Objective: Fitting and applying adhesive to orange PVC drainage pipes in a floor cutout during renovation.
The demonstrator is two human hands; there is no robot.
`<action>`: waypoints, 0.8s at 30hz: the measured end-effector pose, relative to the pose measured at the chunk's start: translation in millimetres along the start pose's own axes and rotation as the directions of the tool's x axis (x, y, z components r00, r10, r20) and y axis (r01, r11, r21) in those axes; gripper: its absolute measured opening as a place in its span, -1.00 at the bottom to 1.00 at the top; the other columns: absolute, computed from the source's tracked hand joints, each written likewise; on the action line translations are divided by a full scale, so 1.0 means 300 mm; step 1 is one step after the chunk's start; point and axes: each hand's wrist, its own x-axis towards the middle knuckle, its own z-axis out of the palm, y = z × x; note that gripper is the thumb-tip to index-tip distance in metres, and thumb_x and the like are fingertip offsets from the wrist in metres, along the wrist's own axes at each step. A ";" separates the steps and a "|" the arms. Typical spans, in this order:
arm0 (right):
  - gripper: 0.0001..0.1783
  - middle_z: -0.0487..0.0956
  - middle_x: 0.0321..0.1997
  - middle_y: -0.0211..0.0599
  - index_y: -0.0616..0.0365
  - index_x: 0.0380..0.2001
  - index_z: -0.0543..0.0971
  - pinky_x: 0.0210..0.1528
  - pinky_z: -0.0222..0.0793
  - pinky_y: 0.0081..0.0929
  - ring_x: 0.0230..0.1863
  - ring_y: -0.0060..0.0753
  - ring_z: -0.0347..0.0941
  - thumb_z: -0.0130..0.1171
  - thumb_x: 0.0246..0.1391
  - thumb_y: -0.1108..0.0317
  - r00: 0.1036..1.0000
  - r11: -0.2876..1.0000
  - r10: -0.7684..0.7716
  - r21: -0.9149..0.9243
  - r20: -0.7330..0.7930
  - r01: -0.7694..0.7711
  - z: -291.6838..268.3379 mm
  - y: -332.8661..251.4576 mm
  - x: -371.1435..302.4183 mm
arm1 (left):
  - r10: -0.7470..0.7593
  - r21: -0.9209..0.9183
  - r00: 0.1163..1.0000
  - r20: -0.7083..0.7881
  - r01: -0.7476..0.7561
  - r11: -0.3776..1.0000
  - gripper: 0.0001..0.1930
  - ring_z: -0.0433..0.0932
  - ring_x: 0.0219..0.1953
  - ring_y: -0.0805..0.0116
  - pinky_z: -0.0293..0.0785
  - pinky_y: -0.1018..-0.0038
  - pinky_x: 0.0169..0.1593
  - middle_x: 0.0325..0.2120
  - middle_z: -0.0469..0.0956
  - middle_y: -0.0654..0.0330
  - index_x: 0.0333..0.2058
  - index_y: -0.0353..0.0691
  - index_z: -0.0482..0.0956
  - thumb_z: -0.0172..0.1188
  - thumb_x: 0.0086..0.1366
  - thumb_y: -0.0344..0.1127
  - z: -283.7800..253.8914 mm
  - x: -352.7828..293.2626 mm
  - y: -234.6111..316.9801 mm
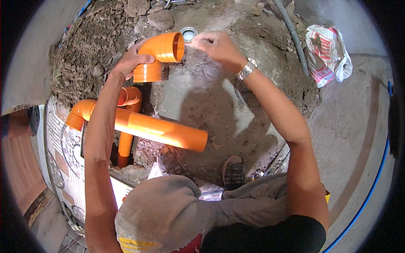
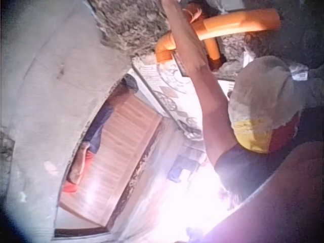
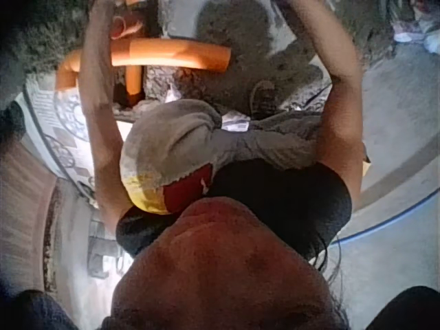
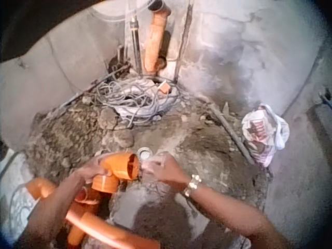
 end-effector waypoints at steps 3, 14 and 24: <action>-0.74 0.64 -0.36 -0.43 0.23 -0.15 0.70 -0.29 0.35 -0.58 -0.39 -0.65 0.41 0.21 0.24 0.29 0.978 0.965 0.209 0.161 0.000 -0.206 0.011 0.080 0.021 | -0.002 0.030 1.000 -0.015 0.003 1.000 -0.15 0.60 0.00 0.27 0.58 0.26 0.11 0.01 0.56 0.11 0.31 -0.28 0.29 0.45 0.04 -0.29 0.009 0.003 -0.020; -0.81 0.43 -0.49 -0.66 0.11 -0.14 0.61 -0.43 0.20 -0.68 -0.52 -0.75 0.27 0.20 0.31 0.25 0.894 0.839 0.440 0.316 0.083 -0.442 -0.366 0.121 -0.045 | -0.171 -0.128 0.971 -0.164 0.151 0.980 -0.23 0.62 0.00 0.26 0.56 0.31 0.13 0.00 0.58 0.10 0.23 -0.27 0.36 0.45 0.05 -0.17 0.182 -0.013 -0.168; -0.75 0.45 -0.51 -0.59 0.12 -0.30 0.58 -0.44 0.25 -0.63 -0.51 -0.72 0.30 0.20 0.33 0.17 0.928 0.907 0.373 0.201 0.028 -0.370 -0.470 0.033 -0.270 | 0.008 0.557 1.000 0.007 -0.011 0.830 -0.37 0.66 -0.23 0.20 0.56 0.30 -0.06 -0.27 0.70 0.03 -0.03 -0.36 0.62 0.52 0.01 -0.03 0.428 0.154 -0.295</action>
